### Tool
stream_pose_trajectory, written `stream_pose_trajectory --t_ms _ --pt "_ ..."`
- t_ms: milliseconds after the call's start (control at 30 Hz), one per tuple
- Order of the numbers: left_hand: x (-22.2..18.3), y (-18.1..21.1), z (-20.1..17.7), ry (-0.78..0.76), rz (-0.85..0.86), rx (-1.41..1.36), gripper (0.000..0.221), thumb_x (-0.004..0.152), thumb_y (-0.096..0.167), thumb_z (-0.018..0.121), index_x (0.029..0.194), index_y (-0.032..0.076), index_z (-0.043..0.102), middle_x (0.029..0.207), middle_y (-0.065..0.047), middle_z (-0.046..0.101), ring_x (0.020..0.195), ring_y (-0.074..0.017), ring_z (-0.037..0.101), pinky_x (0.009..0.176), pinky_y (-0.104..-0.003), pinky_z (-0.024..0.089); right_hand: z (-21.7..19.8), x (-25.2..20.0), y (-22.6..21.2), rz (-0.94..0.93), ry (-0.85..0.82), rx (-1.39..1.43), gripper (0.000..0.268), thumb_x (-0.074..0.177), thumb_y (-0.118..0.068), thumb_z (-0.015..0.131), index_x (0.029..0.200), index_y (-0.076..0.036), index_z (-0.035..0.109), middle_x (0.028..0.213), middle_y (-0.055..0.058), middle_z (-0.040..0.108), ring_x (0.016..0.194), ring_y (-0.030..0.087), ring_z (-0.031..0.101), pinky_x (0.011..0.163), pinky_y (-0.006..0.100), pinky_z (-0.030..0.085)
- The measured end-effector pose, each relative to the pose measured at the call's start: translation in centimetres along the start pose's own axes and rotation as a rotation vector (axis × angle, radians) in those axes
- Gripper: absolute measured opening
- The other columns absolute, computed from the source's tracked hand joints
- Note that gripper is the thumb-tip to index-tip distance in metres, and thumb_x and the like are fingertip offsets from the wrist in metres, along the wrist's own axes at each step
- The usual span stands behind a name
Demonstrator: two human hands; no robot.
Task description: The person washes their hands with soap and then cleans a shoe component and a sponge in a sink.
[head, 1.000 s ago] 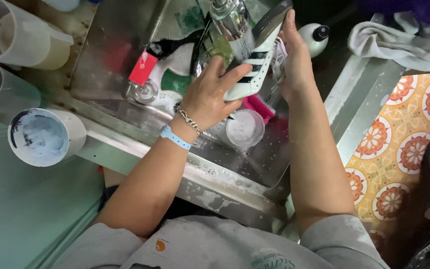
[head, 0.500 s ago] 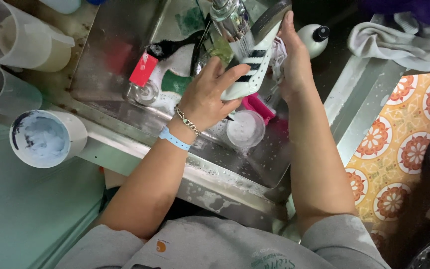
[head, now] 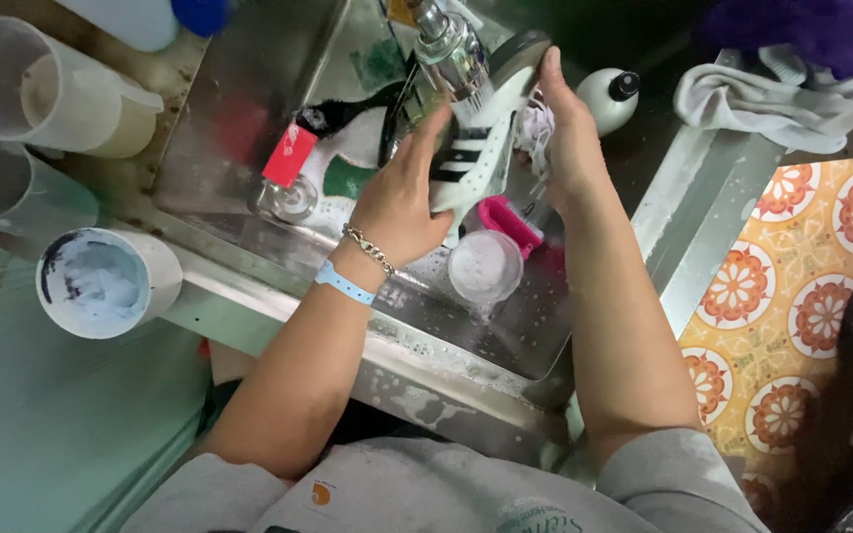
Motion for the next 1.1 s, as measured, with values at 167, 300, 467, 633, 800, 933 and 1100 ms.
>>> stream_pose_trajectory --t_ms 167,300,467,633,800,933,1100 --pt "0.4 -1.6 0.9 -0.062 -0.147 0.019 0.134 0.091 -0.019 0.07 0.196 0.027 0.001 0.191 -0.033 0.055 0.082 -0.046 0.082 0.055 -0.054 0.063 -0.3 -0.5 -0.5 0.0 0.008 -0.061 0.09 0.09 -0.08 0.066 0.154 -0.019 0.083 0.172 0.01 0.082 0.17 0.032 0.068 0.138 0.054 0.049" --pt "0.5 -2.1 1.0 -0.088 -0.288 -0.146 0.118 0.103 -0.012 0.071 0.196 0.035 0.015 0.182 -0.024 0.067 0.143 -0.0457 0.082 0.093 -0.059 0.075 -0.8 -0.4 -0.1 -0.099 -0.01 -0.11 0.045 0.103 -0.068 0.08 0.096 -0.025 0.073 0.107 -0.004 0.075 0.121 0.02 0.071 0.121 0.043 0.05" --pt "0.6 -0.6 0.4 -0.133 -0.224 -0.323 0.091 0.113 0.014 0.068 0.194 0.023 0.026 0.184 -0.017 0.069 0.146 -0.0419 0.082 0.11 -0.054 0.07 -1.5 0.2 0.4 -0.046 0.03 -0.087 0.044 0.098 -0.069 0.081 0.094 -0.028 0.067 0.123 0.0 0.074 0.145 0.029 0.068 0.129 0.054 0.043" --pt "0.8 -0.7 0.1 -0.144 -0.214 -0.532 0.084 0.116 0.044 0.068 0.191 0.018 0.041 0.197 -0.011 0.053 0.18 -0.0373 0.054 0.143 -0.057 0.047 -1.3 0.0 0.1 -0.088 -0.006 -0.016 0.039 0.104 -0.058 0.085 0.092 -0.025 0.066 0.1 -0.005 0.074 0.106 0.019 0.073 0.109 0.037 0.049" --pt "2.6 -2.7 1.7 -0.057 -0.324 -0.682 0.089 0.109 0.04 0.063 0.192 0.017 0.04 0.191 -0.009 0.063 0.172 -0.0303 0.066 0.132 -0.046 0.057 -1.0 0.4 0.2 -0.117 -0.031 0.055 0.05 0.098 -0.044 0.089 0.14 -0.017 0.08 0.121 0.003 0.088 0.113 0.02 0.083 0.103 0.038 0.063" --pt "4.7 -4.1 3.1 0.011 -0.206 -0.662 0.086 0.116 0.062 0.053 0.187 0.014 0.049 0.187 -0.014 0.066 0.172 -0.0353 0.064 0.135 -0.047 0.05 -1.6 1.0 0.9 -0.057 0.014 -0.013 0.113 0.089 -0.046 0.098 0.186 -0.013 0.05 0.16 0.01 0.086 0.133 0.025 0.09 0.115 0.043 0.074" --pt "6.3 -4.1 3.0 0.113 -0.312 -0.749 0.072 0.102 0.071 0.062 0.151 0.021 0.077 0.147 -0.008 0.091 0.136 -0.0309 0.084 0.114 -0.047 0.058 -0.1 0.4 0.4 -0.546 -0.442 -0.108 0.141 0.082 -0.026 0.115 0.189 -0.008 0.026 0.185 0.023 0.059 0.17 0.034 0.063 0.143 0.052 0.057"
Point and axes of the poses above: each hand's wrist, its own x-axis towards the middle knuckle, its own z-axis out of the palm, y = z × x, the point moved 4 cm from there along x, towards the middle knuckle
